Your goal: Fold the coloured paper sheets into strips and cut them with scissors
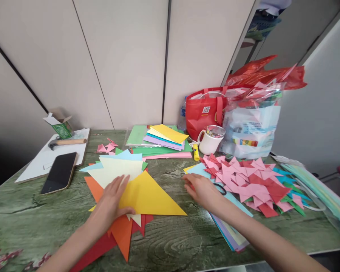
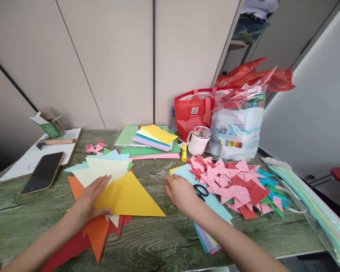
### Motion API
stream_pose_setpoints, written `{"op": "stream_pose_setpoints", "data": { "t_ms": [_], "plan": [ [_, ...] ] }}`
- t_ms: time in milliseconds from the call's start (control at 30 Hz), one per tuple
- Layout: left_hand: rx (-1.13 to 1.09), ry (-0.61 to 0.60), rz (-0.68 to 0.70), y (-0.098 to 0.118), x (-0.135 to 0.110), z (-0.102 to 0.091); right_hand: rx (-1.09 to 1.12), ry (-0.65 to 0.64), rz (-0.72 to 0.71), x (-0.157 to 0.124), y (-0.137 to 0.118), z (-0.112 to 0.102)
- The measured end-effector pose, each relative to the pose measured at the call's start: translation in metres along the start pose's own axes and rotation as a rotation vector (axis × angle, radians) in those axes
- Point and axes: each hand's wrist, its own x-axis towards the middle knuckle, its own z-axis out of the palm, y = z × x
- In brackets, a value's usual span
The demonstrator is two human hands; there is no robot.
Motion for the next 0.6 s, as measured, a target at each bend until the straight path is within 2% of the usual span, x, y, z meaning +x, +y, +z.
{"op": "stream_pose_setpoints", "data": {
  "t_ms": [67,133,233,367,467,600],
  "plan": [
    [0.031,-0.052,-0.068,-0.014,-0.006,0.001,0.229,-0.025,-0.094,0.005,-0.01,0.011],
    [0.032,-0.067,-0.089,-0.017,-0.011,0.001,0.376,-0.045,-0.138,0.012,-0.02,0.023],
    [0.007,-0.057,-0.102,-0.011,-0.015,0.0,0.496,-0.053,-0.183,0.02,-0.035,0.033],
    [-0.023,-0.015,-0.085,-0.003,-0.018,0.0,0.551,-0.048,-0.234,0.022,-0.047,0.037],
    [-0.012,0.067,-0.073,0.002,-0.018,-0.001,0.62,0.0,-0.185,0.022,-0.048,0.042],
    [-0.033,0.263,0.016,0.014,-0.015,-0.012,0.693,0.056,-0.136,0.021,-0.044,0.047]
  ]
}}
